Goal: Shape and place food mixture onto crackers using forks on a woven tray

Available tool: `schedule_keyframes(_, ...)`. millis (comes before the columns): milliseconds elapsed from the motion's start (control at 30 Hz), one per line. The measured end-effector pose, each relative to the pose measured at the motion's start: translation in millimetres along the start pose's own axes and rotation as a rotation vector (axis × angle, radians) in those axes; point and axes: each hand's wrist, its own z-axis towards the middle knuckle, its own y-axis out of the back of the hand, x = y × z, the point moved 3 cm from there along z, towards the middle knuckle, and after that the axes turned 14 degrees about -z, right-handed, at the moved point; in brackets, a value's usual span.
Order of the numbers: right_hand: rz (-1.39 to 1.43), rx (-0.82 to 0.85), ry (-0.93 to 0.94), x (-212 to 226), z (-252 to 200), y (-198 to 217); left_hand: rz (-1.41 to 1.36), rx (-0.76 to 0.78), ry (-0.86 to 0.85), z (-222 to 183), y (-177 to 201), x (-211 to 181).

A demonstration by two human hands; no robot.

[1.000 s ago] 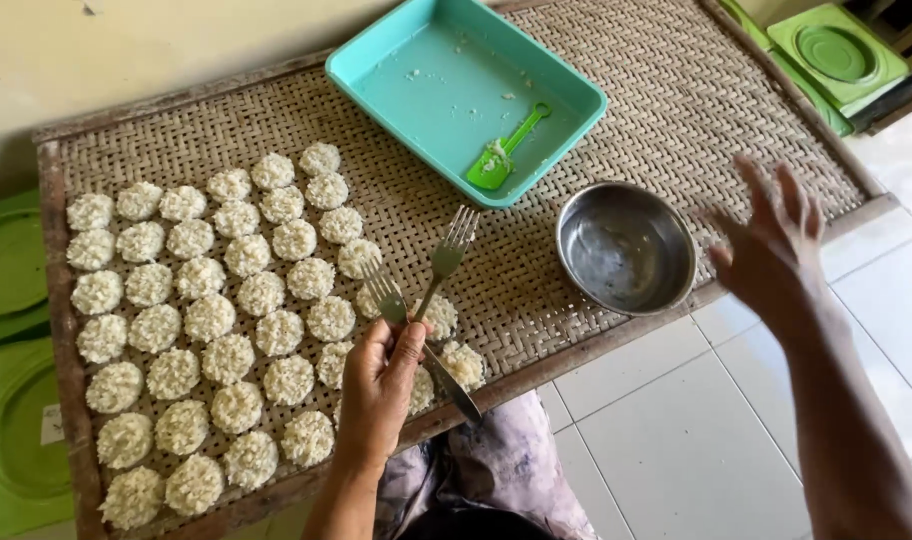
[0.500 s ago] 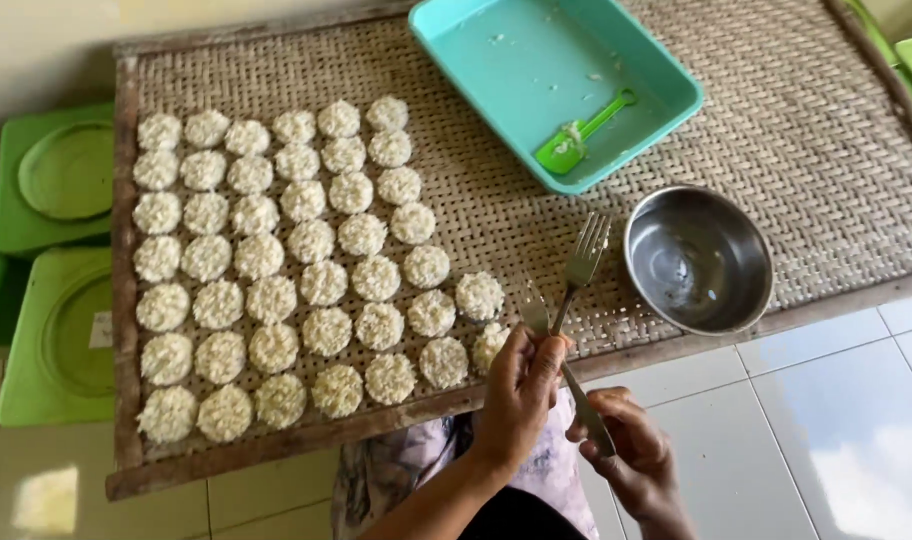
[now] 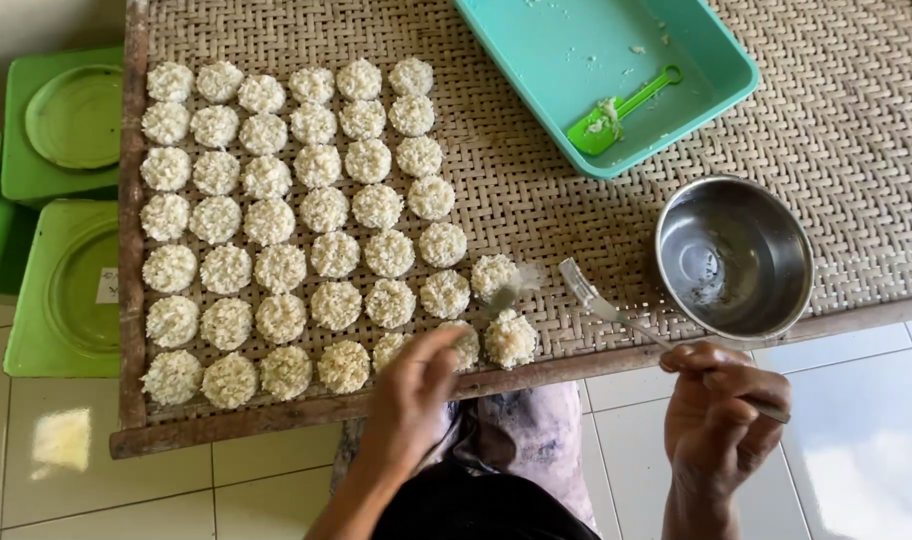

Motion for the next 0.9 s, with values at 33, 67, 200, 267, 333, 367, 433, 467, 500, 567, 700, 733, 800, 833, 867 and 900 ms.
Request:
schedule_keyframes(33, -0.093, 0.045, 0.066, 1, 4, -2, 0.165, -0.088, -0.078, -4, 21, -5)
schedule_keyframes(67, -0.096, 0.048, 0.060, -4, 6, -6, 0.163, -0.088, -0.071, -4, 26, -12)
schedule_keyframes(200, -0.486, 0.294, 0.300, -21, 16, -40, 0.549, -0.183, -0.178, -1, 38, -24)
schedule_keyframes(267, -0.558, 0.333, 0.406, -25, 18, -52, 0.617, -0.199, -0.208, 1, 36, -27)
schedule_keyframes(333, -0.631, 0.368, 0.394, -24, 19, -61, 0.663, -0.186, -0.115, 3, 36, -35)
schedule_keyframes(367, -0.631, 0.372, 0.390, -23, 19, -63, 0.662, -0.185, -0.109, 3, 36, -33)
schedule_keyframes(433, -0.713, 0.396, 0.344, -22, 20, -67, 0.688, -0.174, -0.095, 3, 38, -29)
schedule_keyframes(467, -0.713, 0.399, 0.343, -23, 20, -67, 0.687, -0.175, -0.093, 2, 38, -30)
schedule_keyframes(500, -0.697, 0.395, 0.322, -25, 21, -67, 0.676, -0.186, -0.102, 1, 38, -30)
schedule_keyframes(567, -0.685, 0.392, 0.300, -21, 23, -68, 0.661, -0.196, -0.111, 1, 38, -29)
schedule_keyframes(700, -0.650, 0.414, 0.307, -16, 20, -67, 0.687, -0.196, -0.105, -1, 39, -22)
schedule_keyframes(733, -0.612, 0.402, 0.343, -18, 18, -64, 0.694, -0.195, -0.098, 0, 39, -19)
schedule_keyframes(800, -0.620, 0.433, 0.352, -18, 15, -69, 0.689, -0.197, -0.111, -1, 39, -18)
schedule_keyframes(833, -0.627, 0.462, 0.361, -18, 14, -71, 0.685, -0.198, -0.125, -2, 39, -18)
schedule_keyframes(867, -0.628, 0.462, 0.362, -17, 14, -71, 0.684, -0.198, -0.126, -2, 40, -21)
schedule_keyframes(900, -0.658, 0.467, 0.355, -17, 15, -71, 0.669, -0.199, -0.141, -2, 41, -25)
